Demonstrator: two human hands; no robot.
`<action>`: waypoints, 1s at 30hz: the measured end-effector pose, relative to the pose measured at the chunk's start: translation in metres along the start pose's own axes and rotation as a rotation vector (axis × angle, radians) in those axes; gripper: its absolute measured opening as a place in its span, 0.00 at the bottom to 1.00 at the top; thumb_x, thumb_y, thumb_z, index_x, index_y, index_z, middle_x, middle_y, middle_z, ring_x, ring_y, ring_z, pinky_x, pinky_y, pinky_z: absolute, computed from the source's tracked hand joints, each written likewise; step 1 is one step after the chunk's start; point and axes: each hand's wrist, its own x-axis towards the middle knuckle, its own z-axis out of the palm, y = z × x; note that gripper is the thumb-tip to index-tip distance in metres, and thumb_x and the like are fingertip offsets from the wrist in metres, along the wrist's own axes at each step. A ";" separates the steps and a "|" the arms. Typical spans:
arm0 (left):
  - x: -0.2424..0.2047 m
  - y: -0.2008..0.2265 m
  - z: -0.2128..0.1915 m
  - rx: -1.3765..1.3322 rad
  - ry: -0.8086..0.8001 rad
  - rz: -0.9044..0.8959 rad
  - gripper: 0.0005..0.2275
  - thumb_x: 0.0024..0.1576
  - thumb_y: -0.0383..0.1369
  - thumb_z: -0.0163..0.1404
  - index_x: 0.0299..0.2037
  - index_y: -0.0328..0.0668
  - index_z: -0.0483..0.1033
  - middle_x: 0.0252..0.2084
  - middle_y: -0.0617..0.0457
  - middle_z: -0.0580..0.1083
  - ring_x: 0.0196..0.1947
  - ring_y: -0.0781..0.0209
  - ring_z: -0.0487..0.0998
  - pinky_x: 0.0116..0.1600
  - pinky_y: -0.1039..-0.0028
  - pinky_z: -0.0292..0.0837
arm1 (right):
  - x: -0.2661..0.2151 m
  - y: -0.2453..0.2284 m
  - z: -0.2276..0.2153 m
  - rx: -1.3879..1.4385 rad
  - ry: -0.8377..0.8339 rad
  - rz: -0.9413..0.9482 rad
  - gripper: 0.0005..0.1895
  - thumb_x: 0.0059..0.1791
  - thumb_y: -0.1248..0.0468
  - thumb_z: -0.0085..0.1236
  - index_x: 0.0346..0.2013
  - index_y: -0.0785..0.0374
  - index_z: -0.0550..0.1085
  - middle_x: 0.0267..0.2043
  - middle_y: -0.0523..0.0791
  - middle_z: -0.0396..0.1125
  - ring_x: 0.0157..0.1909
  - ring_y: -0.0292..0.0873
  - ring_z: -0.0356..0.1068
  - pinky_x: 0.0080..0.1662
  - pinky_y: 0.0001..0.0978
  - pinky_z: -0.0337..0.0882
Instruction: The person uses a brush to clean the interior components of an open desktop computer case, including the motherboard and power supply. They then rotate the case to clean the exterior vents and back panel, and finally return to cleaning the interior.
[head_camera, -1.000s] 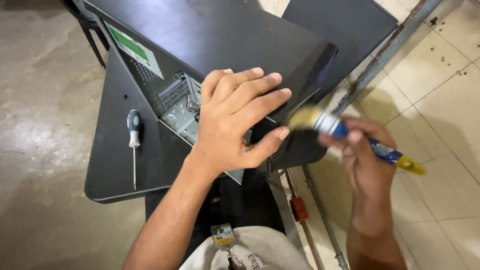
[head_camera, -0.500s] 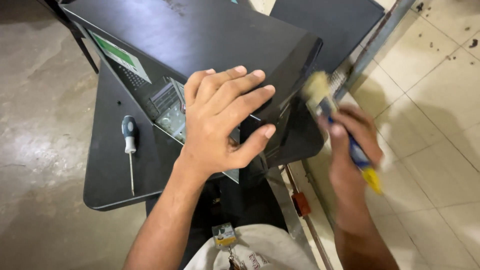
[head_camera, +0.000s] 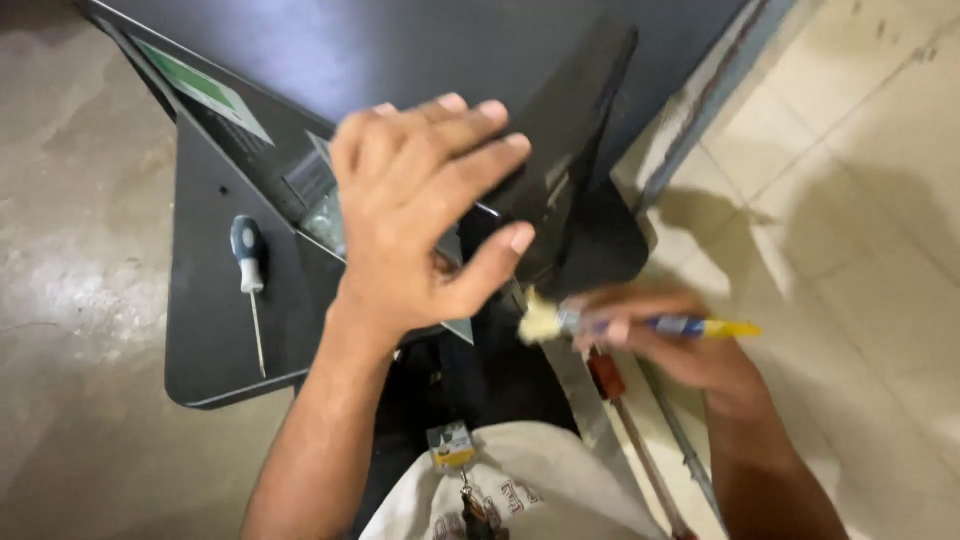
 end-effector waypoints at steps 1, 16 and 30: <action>0.000 0.000 0.000 0.001 -0.010 0.008 0.18 0.68 0.46 0.49 0.55 0.44 0.85 0.59 0.48 0.81 0.61 0.46 0.79 0.67 0.55 0.57 | -0.010 0.011 -0.002 0.049 0.037 0.057 0.14 0.61 0.60 0.54 0.57 0.64 0.78 0.64 0.60 0.75 0.47 0.52 0.87 0.49 0.37 0.93; 0.001 0.002 0.003 0.032 -0.037 -0.018 0.20 0.67 0.47 0.47 0.52 0.42 0.86 0.58 0.46 0.81 0.58 0.43 0.80 0.67 0.54 0.55 | -0.024 0.088 0.034 -0.193 0.368 -0.372 0.06 0.62 0.69 0.51 0.46 0.60 0.76 0.51 0.55 0.78 0.67 0.57 0.76 0.67 0.50 0.80; 0.004 0.001 0.003 0.015 0.002 0.006 0.20 0.67 0.47 0.46 0.53 0.42 0.86 0.57 0.46 0.82 0.58 0.45 0.80 0.67 0.55 0.55 | -0.045 0.090 0.036 -0.518 0.284 0.183 0.16 0.59 0.57 0.52 0.41 0.63 0.83 0.39 0.47 0.80 0.37 0.42 0.81 0.43 0.33 0.79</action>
